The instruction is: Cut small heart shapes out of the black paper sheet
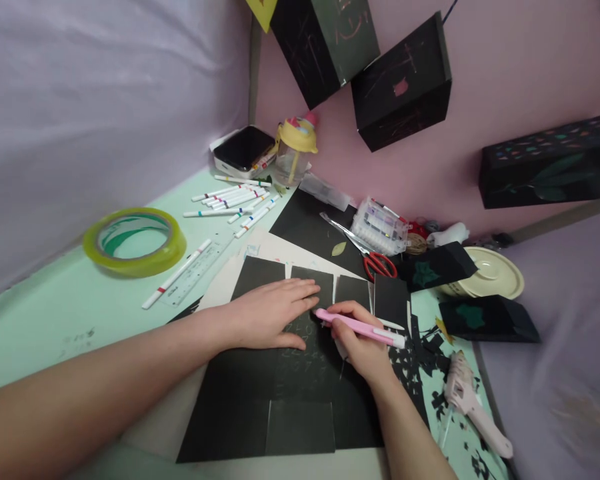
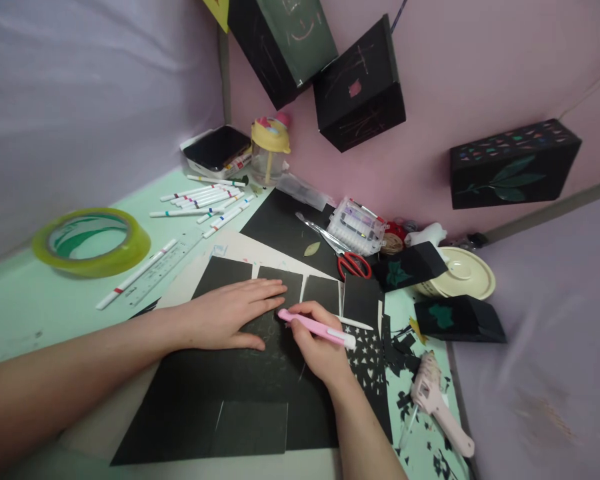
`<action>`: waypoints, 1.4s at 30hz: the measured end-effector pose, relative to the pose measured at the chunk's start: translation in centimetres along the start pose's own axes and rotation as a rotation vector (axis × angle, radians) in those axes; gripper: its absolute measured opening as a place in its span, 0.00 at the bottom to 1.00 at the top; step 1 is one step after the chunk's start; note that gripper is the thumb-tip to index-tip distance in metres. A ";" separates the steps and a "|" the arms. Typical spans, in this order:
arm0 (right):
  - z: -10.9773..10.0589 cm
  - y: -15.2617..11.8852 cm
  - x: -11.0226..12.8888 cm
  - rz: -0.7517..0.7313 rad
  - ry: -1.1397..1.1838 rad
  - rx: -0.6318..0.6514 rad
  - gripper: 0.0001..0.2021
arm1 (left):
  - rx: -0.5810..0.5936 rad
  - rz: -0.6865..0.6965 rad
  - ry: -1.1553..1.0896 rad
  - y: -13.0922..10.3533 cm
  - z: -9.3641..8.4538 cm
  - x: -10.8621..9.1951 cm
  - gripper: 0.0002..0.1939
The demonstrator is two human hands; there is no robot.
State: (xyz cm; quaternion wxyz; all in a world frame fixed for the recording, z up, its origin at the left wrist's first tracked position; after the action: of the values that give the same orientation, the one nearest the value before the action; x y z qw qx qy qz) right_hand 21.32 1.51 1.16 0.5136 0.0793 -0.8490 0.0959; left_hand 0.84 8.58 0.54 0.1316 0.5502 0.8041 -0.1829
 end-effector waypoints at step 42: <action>0.1 -0.2 -0.4 -0.036 -0.074 0.028 0.03 | 0.012 0.064 -0.094 0.0 -0.3 -0.1 0.31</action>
State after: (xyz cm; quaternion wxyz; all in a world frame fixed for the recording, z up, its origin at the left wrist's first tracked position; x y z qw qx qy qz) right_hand 21.51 1.34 0.77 0.4822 0.1054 -0.8644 0.0954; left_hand 0.89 8.59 0.86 0.1717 0.5673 0.7778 -0.2091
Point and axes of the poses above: each hand's wrist, its own y-axis towards the middle knuckle, its own z-axis out of the palm, x = y × z, the point moved 1 cm from there along y, towards the middle knuckle, and after that the axes turned 15 degrees about x, right-handed, at the moved point
